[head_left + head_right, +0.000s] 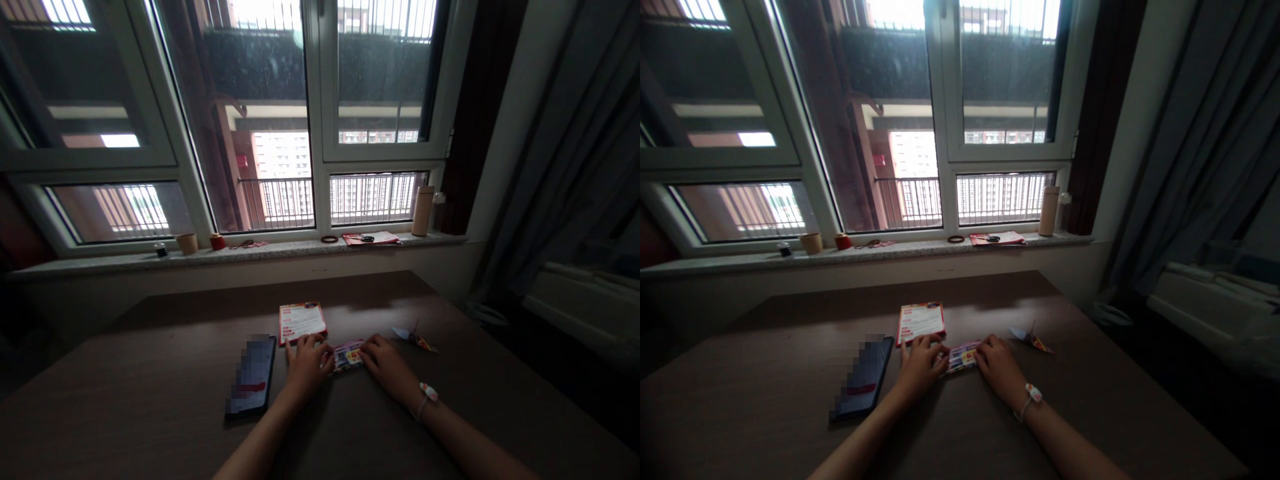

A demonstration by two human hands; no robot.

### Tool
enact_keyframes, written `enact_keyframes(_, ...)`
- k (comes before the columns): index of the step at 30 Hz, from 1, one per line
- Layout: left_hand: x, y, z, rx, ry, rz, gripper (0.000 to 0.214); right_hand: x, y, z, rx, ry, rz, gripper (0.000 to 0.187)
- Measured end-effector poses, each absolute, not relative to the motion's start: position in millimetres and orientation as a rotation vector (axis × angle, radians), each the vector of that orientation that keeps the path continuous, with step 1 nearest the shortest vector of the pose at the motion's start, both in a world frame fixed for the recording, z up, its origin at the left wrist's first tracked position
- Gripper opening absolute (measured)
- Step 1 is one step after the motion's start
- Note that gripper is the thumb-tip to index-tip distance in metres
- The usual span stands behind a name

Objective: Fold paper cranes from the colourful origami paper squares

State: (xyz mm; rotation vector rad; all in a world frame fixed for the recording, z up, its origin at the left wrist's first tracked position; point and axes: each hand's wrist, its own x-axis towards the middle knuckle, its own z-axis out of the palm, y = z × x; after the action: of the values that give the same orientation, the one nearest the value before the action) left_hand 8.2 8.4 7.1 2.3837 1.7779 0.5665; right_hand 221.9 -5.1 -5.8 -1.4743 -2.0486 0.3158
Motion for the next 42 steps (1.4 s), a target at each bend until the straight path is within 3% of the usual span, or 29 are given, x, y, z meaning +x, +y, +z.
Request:
enact_keyframes(13, 11, 7, 10, 2.333, 1.795, 0.594, 0.02, 209, -6, -4, -1.708, -2.079, 0.284, 0.04)
enact_keyframes(42, 3, 13, 7, 2.29, 1.905, 0.622, 0.023, 207, -5, -8, -1.78, -2.112, 0.227, 0.041)
